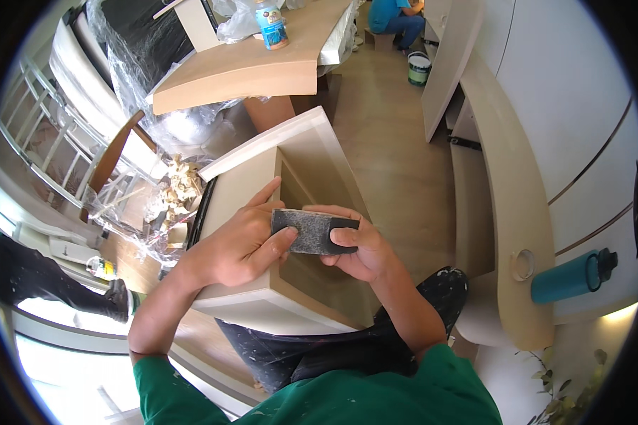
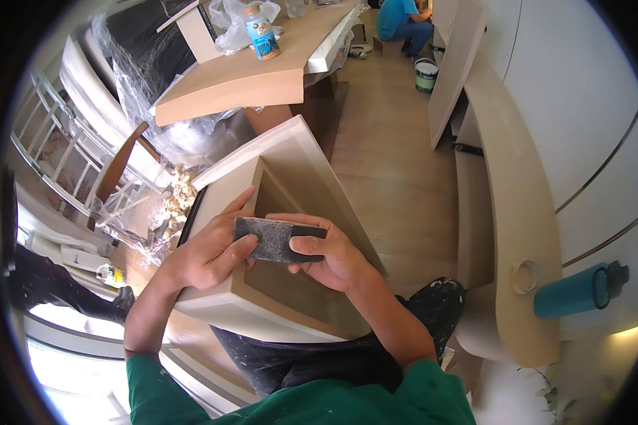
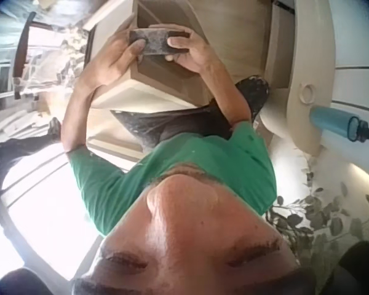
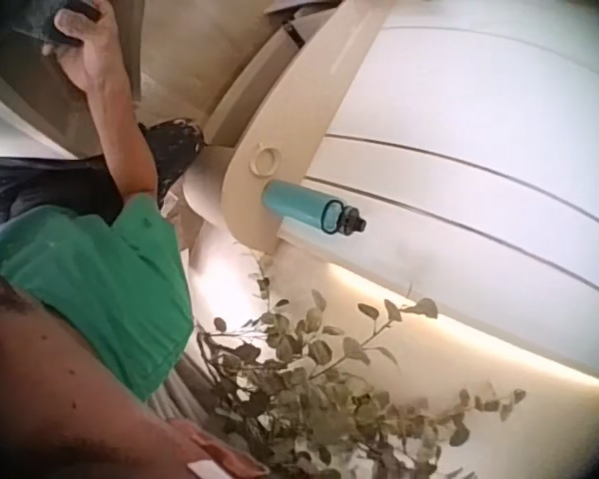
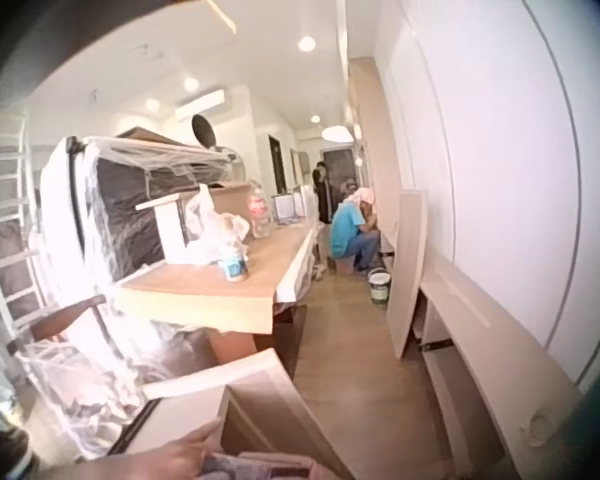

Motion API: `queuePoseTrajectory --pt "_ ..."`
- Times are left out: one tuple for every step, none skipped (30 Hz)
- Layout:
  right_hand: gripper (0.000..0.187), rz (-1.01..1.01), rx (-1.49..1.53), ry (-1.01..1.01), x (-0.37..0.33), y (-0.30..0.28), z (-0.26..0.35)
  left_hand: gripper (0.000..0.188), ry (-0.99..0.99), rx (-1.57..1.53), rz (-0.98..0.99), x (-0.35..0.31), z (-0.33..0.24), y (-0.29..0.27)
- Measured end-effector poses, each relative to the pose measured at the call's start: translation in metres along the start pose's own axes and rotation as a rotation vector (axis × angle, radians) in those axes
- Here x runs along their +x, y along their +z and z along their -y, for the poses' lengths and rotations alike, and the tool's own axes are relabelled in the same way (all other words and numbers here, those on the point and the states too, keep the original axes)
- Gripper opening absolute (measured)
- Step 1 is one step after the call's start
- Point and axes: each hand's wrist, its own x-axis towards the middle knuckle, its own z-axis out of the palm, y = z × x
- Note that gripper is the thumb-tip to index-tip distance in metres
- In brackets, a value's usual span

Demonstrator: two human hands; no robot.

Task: The person sands the interior and edges of a wooden drawer unit using a sanding block and applies a liquid coating to the edges with a brush.

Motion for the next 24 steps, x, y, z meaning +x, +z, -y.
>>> queuePoseTrajectory --pt "0.056 -0.063 -0.044 -0.046 -0.001 0.002 0.004 0.048 0.022 -0.009 -0.027 0.001 0.002 0.003" --pt "0.052 -0.124 -0.087 -0.093 -0.002 0.004 0.008 0.053 0.041 -0.017 -0.054 0.002 0.003 0.005" --pt "0.041 -0.153 -0.121 -0.186 -0.004 -0.008 0.015 0.055 0.033 0.019 -0.002 0.004 0.002 0.002" --pt "0.038 -0.257 -0.195 -0.292 -0.007 -0.019 0.024 0.057 0.03 0.054 0.046 0.007 0.001 -0.002" --pt "0.035 -0.352 -0.267 -0.398 -0.008 -0.027 0.035 0.059 0.02 0.091 0.091 0.007 -0.002 -0.005" --pt "0.036 -0.405 -0.312 -0.478 -0.01 -0.035 0.049 0.059 0.02 0.084 0.083 0.006 -0.004 -0.006" --pt "0.036 -0.463 -0.357 -0.561 -0.012 -0.042 0.062 0.059 0.022 0.071 0.079 0.006 -0.004 -0.005" --pt "0.037 -0.515 -0.398 -0.644 -0.011 -0.047 0.071 0.06 0.02 0.062 0.076 0.004 -0.004 -0.004" --pt "0.037 -0.501 -0.478 -0.696 -0.007 -0.048 0.077 0.059 0.023 0.067 0.072 0.003 -0.003 -0.002" --pt "0.038 -0.485 -0.553 -0.748 -0.003 -0.048 0.081 0.059 0.024 0.074 0.069 0.001 -0.002 -0.002" --pt "0.038 -0.466 -0.629 -0.8 0.003 -0.048 0.086 0.058 0.025 0.08 0.067 0.0 -0.001 -0.002" --pt "0.039 -0.432 -0.881 -0.833 0.011 -0.049 0.092 0.058 0.022 0.076 0.054 -0.001 -0.001 -0.003" --pt "0.039 -0.392 -1.129 -0.862 0.021 -0.048 0.095 0.058 0.018 0.072 0.046 -0.002 -0.001 -0.004" --pt "0.04 -0.344 -1.377 -0.884 0.028 -0.044 0.095 0.057 0.013 0.067 0.037 -0.004 0.0 -0.005" --pt "0.046 -0.36 -1.512 -0.765 0.032 -0.039 0.093 0.057 0.003 0.062 0.035 -0.005 0.001 -0.005" --pt "0.048 -0.322 -1.703 -0.788 0.038 -0.041 0.094 0.057 0.003 0.06 0.037 -0.004 0.003 -0.005" --pt "0.05 -0.279 -1.885 -0.809 0.047 -0.047 0.095 0.056 -0.003 0.061 0.042 -0.004 0.004 -0.007" --pt "0.053 -0.233 -2.069 -0.827 0.055 -0.05 0.095 0.056 0.004 0.056 0.041 -0.004 0.005 -0.008" --pt "0.057 -0.21 -2.041 -0.826 0.064 -0.049 0.087 0.056 0.002 0.054 0.042 -0.006 0.006 -0.009" --pt "0.058 -0.197 -2.07 -0.841 0.072 -0.047 0.083 0.056 0.0 0.052 0.043 -0.007 0.007 -0.01" --pt "0.058 -0.184 -2.1 -0.856 0.082 -0.044 0.08 0.056 -0.002 0.056 0.037 -0.008 0.008 -0.011" --pt "0.059 -0.176 -2.12 -0.867 0.092 -0.044 0.074 0.055 -0.014 0.059 0.039 -0.01 0.009 -0.012" --pt "0.06 -0.167 -2.176 -0.886 0.102 -0.046 0.07 0.055 -0.016 0.058 0.042 -0.01 0.009 -0.012" --pt "0.061 -0.16 -2.232 -0.905 0.113 -0.051 0.067 0.054 -0.007 0.064 0.045 -0.011 0.009 -0.012"
